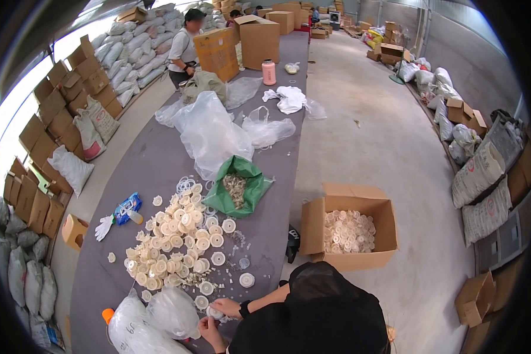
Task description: Assembling rubber rings onto white plastic components and sorting them into a storage box.
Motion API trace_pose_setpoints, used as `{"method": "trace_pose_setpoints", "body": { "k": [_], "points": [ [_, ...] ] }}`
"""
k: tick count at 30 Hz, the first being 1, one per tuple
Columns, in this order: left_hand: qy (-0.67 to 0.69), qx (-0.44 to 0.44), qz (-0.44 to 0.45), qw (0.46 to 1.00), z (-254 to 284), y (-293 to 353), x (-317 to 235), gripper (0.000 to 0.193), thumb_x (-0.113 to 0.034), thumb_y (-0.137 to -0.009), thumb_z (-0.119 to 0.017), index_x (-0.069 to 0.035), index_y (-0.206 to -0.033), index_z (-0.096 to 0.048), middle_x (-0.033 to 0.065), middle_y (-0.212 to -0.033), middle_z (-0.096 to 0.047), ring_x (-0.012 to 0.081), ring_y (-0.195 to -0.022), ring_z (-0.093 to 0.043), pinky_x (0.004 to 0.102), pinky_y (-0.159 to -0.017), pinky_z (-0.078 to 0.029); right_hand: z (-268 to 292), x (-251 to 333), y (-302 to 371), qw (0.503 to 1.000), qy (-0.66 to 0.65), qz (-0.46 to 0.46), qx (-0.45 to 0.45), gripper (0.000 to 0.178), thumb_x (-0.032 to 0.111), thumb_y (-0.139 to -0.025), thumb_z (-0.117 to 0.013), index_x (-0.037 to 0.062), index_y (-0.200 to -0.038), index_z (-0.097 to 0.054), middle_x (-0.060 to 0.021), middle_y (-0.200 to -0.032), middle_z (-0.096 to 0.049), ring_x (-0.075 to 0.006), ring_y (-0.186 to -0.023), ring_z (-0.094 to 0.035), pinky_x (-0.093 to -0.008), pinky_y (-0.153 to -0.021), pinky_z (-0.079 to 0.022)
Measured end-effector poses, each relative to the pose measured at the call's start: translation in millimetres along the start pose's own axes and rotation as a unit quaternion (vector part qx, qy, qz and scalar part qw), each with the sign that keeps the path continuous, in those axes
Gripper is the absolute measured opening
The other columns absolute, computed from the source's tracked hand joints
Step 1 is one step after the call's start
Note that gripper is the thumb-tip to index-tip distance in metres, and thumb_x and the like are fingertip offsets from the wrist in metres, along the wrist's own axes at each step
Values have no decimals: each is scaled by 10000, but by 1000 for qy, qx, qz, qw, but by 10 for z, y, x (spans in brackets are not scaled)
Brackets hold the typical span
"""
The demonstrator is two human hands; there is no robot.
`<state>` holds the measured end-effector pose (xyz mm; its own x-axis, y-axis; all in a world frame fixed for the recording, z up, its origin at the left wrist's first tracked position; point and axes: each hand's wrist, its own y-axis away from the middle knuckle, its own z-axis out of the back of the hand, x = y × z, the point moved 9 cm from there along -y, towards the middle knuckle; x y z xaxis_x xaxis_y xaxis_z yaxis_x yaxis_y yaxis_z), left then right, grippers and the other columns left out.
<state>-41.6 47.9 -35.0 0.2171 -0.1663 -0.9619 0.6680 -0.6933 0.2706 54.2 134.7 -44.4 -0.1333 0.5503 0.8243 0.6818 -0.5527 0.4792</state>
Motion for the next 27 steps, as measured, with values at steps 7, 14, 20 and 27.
{"method": "trace_pose_setpoints", "body": {
  "k": [7,14,20,27],
  "points": [
    [165,53,38,984,-445,1,-195,102,-75,-789,-537,-42,-768,-443,35,-718,-506,111,-621,-515,229,-556,-454,252,270,11,994,18,101,-29,370,369,-853,-431,25,-816,-562,13,-664,-531,-58,-587,-467,-207,-514,-387],
    [246,122,110,955,-718,125,-365,182,-196,-834,-489,-47,-936,-516,44,-859,-536,134,-734,-500,244,-655,-409,286,449,100,990,-118,74,-31,413,388,-848,-435,6,-796,-585,-9,-699,-563,-62,-616,-496,-214,-541,-401],
    [242,142,115,953,-611,98,-187,145,-160,-830,-488,-57,-931,-498,39,-848,-528,126,-745,-487,249,-659,-403,299,128,-10,988,-148,-1,-46,432,446,-830,-419,59,-700,-556,5,-564,-486,-68,-482,-425,-223,-415,-317],
    [-156,191,-198,949,-791,298,-808,177,-39,-813,-471,6,-982,-503,51,-851,-505,140,-779,-496,259,-668,-414,302,-95,8,969,-199,-75,-124,441,470,-826,-402,91,-635,-524,31,-442,-368,-75,-368,-330,-222,-344,-228]
  ]
}}
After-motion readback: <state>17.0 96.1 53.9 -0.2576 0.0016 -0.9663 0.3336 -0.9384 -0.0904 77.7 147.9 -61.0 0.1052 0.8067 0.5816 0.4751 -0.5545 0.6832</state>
